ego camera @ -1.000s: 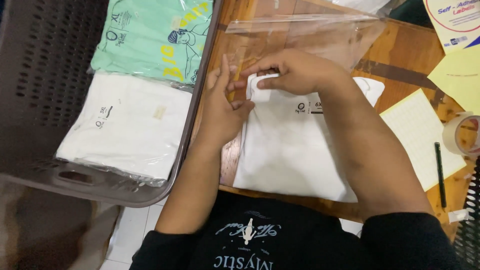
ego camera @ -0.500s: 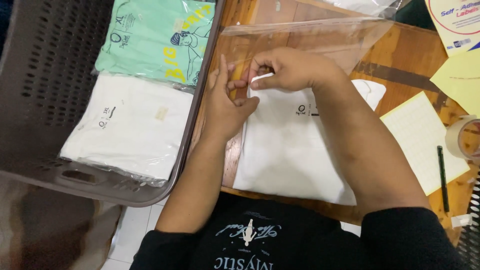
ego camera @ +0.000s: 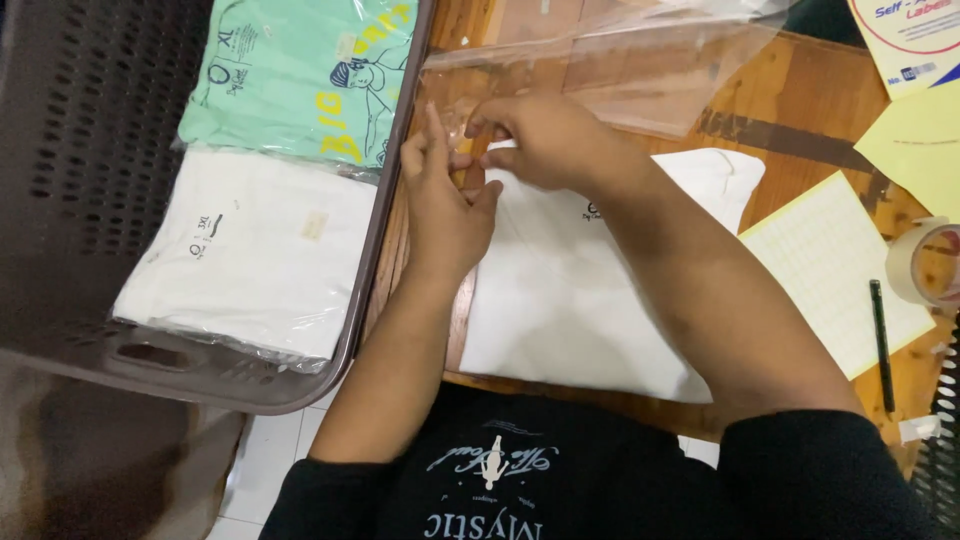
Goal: Folding a white t-shirt and placing it into a clear plastic bag for packaging.
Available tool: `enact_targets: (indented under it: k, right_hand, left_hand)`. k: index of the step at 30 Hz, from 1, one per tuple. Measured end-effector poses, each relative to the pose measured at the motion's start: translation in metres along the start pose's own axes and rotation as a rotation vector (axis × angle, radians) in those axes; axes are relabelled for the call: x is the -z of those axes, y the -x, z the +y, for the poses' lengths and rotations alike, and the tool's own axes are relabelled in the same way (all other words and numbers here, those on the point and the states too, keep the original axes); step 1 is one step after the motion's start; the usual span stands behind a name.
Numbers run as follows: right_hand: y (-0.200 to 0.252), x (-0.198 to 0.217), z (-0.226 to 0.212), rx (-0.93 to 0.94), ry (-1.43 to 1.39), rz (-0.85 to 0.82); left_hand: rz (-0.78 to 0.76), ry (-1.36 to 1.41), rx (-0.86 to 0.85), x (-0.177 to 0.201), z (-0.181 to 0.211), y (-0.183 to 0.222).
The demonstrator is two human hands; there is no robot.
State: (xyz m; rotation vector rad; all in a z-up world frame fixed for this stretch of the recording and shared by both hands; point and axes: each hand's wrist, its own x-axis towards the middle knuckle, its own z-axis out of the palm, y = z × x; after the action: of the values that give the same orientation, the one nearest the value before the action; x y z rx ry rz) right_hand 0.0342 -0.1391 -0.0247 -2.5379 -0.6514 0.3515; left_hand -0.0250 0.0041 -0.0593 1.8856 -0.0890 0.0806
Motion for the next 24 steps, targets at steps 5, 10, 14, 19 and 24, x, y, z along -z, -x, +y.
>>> enact_targets:
  k: [5,10,14,19,24]
  right_hand:
    - [0.031,0.001,-0.004,0.108,0.138,0.301]
    - [0.101,0.025,0.009,0.097,0.144,0.553]
    - [0.161,0.03,0.034,-0.32,0.178,0.684]
    - [0.2,0.031,0.039,-0.769,-0.041,0.729]
    - [0.196,0.028,0.034,-0.823,-0.415,0.677]
  left_hand:
    - [0.006,0.026,-0.003,0.001,-0.001,0.0]
    - [0.106,0.086,0.082,0.0,0.0,-0.006]
    - [0.162,-0.061,-0.005,0.004,0.02,0.0]
    - [0.101,-0.039,-0.173,-0.012,0.062,0.008]
    - [0.353,0.32,-0.185,-0.055,0.069,-0.018]
